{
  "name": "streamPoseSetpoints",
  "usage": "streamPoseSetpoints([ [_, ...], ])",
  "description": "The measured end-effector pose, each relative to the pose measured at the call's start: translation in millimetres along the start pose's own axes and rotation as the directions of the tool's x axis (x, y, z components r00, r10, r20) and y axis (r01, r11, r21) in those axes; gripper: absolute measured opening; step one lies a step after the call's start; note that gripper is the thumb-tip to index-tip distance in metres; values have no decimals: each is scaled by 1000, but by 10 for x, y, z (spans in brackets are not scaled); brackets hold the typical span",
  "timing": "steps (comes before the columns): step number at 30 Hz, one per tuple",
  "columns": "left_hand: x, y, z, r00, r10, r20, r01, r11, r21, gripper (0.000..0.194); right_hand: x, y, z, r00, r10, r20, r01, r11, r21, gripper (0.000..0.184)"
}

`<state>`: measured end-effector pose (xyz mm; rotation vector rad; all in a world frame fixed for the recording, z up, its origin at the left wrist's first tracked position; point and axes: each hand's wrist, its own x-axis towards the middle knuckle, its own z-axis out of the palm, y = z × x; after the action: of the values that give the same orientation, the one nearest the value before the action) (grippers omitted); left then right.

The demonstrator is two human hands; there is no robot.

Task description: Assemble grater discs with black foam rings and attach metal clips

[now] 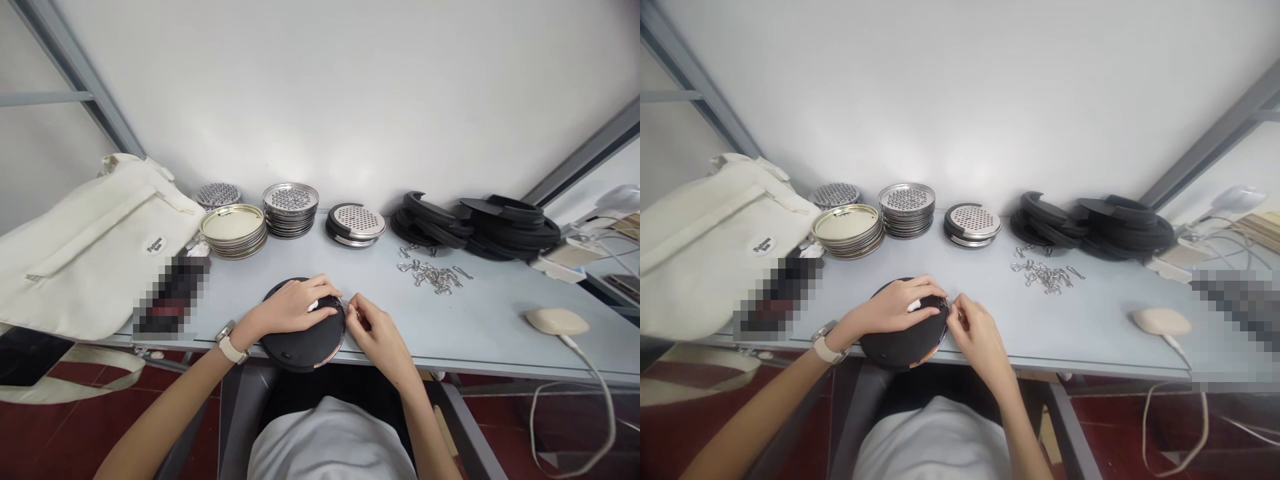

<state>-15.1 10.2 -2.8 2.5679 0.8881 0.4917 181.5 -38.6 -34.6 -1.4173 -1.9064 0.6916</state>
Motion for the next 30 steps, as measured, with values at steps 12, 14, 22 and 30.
streamPoseSetpoints([
  [12,1,-1,7,1000,2,-3,-2,1000,17,31,-11,5,-34,998,-52,18,53,998,-46,23],
  [14,0,3,7,1000,0,-10,1,1000,22,31,-4,-1,-40,996,-79,42,82,994,-77,23],
  [22,1,36,-18,1000,-14,-14,14,1000,14,27,1,-22,-36,996,-84,29,87,990,-109,23],
  [30,2,33,-23,1000,-3,-11,3,1000,-6,25,-13,-37,-29,998,-60,15,61,996,-63,18],
])
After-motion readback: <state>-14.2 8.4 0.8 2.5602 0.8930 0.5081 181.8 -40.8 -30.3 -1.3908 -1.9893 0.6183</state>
